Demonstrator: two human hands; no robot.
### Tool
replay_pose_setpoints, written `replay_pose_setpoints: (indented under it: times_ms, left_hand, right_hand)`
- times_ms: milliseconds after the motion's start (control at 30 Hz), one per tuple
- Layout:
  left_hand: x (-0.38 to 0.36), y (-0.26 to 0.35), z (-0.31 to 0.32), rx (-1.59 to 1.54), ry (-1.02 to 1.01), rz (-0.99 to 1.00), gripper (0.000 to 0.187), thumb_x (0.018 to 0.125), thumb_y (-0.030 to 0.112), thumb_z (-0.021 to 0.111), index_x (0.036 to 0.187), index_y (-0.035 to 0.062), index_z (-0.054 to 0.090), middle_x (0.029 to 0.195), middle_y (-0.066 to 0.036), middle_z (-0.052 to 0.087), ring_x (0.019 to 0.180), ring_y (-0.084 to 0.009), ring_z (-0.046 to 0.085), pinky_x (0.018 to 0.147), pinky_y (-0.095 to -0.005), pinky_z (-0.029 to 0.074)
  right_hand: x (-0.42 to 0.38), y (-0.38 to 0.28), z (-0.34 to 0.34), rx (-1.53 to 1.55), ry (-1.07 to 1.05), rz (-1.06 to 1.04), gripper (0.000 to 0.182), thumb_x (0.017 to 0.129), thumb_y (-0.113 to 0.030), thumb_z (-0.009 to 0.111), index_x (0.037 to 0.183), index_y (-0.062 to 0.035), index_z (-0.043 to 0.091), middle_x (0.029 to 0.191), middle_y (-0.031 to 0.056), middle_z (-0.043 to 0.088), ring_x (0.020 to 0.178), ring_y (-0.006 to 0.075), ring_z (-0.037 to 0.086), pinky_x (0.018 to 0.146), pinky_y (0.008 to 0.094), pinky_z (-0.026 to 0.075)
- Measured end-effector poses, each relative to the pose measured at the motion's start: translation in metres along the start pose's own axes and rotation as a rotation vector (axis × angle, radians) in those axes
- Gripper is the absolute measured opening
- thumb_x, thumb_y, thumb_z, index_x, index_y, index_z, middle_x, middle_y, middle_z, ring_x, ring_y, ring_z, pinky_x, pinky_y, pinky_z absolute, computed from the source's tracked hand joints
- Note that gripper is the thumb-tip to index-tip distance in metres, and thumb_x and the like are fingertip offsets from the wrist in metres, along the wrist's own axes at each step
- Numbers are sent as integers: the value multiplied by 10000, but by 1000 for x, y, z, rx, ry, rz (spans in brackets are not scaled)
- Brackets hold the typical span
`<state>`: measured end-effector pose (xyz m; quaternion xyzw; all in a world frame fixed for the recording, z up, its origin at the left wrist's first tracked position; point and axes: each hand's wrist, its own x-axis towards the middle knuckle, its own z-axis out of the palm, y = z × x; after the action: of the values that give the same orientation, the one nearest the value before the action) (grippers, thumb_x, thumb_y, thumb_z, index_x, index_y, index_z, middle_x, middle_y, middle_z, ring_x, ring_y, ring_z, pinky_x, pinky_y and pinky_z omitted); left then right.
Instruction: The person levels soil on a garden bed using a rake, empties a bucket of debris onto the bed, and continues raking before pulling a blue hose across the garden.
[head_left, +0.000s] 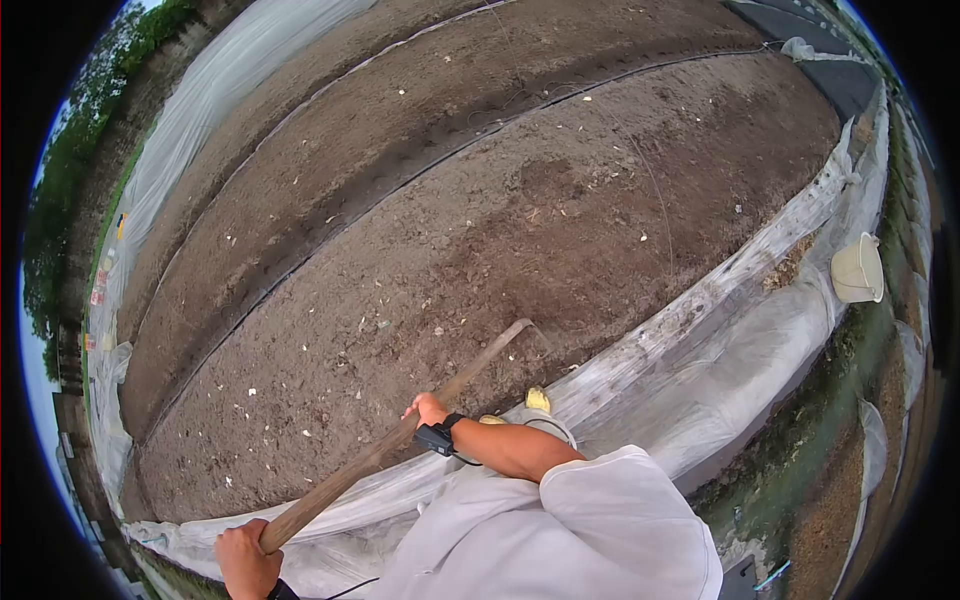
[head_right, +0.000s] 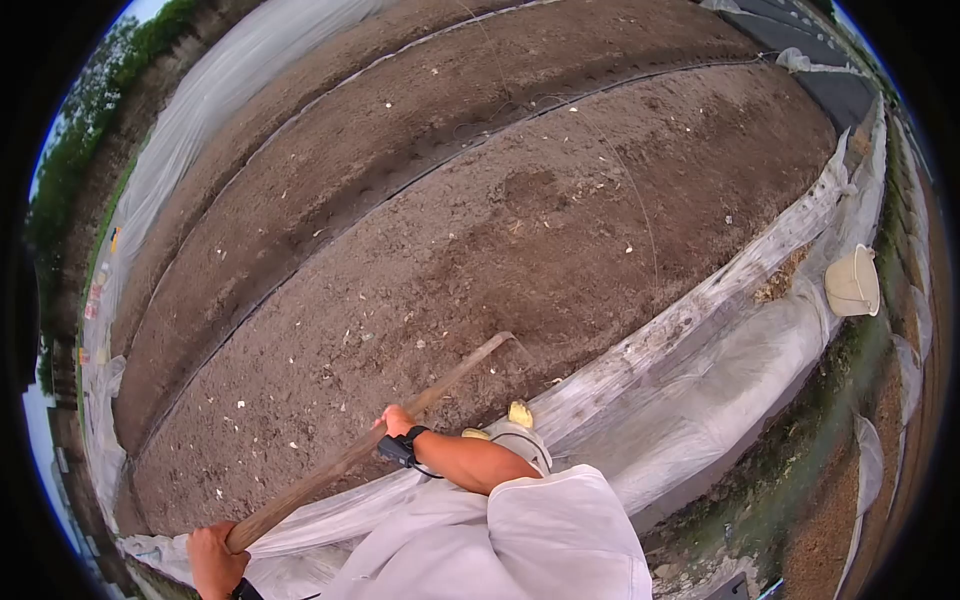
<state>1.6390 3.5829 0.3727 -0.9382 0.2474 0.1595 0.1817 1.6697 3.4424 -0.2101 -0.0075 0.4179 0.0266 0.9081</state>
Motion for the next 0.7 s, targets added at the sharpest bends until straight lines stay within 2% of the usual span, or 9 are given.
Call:
replay_pose_setpoints:
  times_ms: [67, 133, 167, 233, 300, 333, 500, 600, 700]
  left_hand:
    - [-18, 6, -26, -33, 7, -5, 267, 543, 157, 719, 784, 59, 658, 705, -153, 640, 702, -359, 616, 700, -449, 483]
    - [-38, 29, -44, -125, -57, -100, 336, 649, 88, 673, 981, 45, 644, 795, -240, 614, 774, -417, 599, 657, -461, 475]
    - [-38, 29, -37, -135, -64, -109, 336, 649, 88, 673, 981, 45, 644, 795, -240, 614, 774, -417, 599, 657, -461, 475]
    - [-30, 24, -9, -236, 7, -127, 290, 667, 82, 651, 953, 39, 640, 772, -240, 609, 757, -428, 593, 635, -469, 472]
    - [-9, 20, 39, -343, -36, -57, 260, 684, 89, 639, 940, 47, 644, 756, -231, 615, 735, -429, 595, 611, -475, 466]
    - [8, 3, 109, -237, -121, -81, 309, 577, 191, 725, 851, 68, 649, 709, -181, 640, 712, -370, 624, 700, -467, 487]
    - [74, 47, 237, -401, -154, 124, 279, 648, 214, 678, 846, 29, 613, 725, -215, 633, 721, -404, 621, 690, -464, 497]
    - [62, -16, 267, -409, -164, 135, 292, 647, 214, 681, 869, 38, 613, 720, -211, 630, 720, -415, 612, 698, -462, 495]
    - [-2, -156, 270, -352, -132, -44, 282, 564, 190, 699, 803, 48, 656, 724, -193, 637, 718, -389, 611, 690, -460, 487]
  right_hand:
    - [-71, -2, 82, -4, 84, 129, 203, 798, -112, 485, 609, -91, 414, 600, 104, 467, 527, 274, 517, 602, 479, 501]
    - [-84, -9, 100, -40, 80, 167, 206, 799, -109, 499, 609, -89, 421, 604, 100, 476, 527, 269, 518, 594, 464, 503]
    - [-91, -17, 112, -85, 71, 205, 208, 800, -107, 513, 610, -88, 428, 607, 95, 484, 527, 263, 519, 585, 448, 504]
    - [-103, -46, 117, -17, 127, 37, 167, 771, -72, 553, 623, -65, 476, 595, 89, 496, 524, 246, 533, 555, 432, 499]
    - [-96, -83, 100, -36, 211, -94, 98, 768, -34, 561, 676, -21, 530, 575, 89, 487, 492, 238, 531, 514, 421, 495]
    - [-81, -105, 78, -60, 224, -161, 79, 774, -16, 562, 700, -8, 536, 574, 90, 481, 467, 238, 518, 475, 417, 488]
    - [-55, -190, 9, -236, 543, -329, 100, 780, -27, 542, 693, -3, 498, 591, 75, 470, 478, 198, 517, 455, 365, 489]
    - [-34, -111, 12, -265, 483, -284, 82, 783, -38, 540, 717, -2, 509, 605, 89, 496, 482, 210, 529, 471, 392, 504]
    - [20, 72, 28, -122, 463, -197, 81, 786, -65, 558, 765, 1, 516, 635, 127, 525, 495, 249, 547, 444, 416, 481]
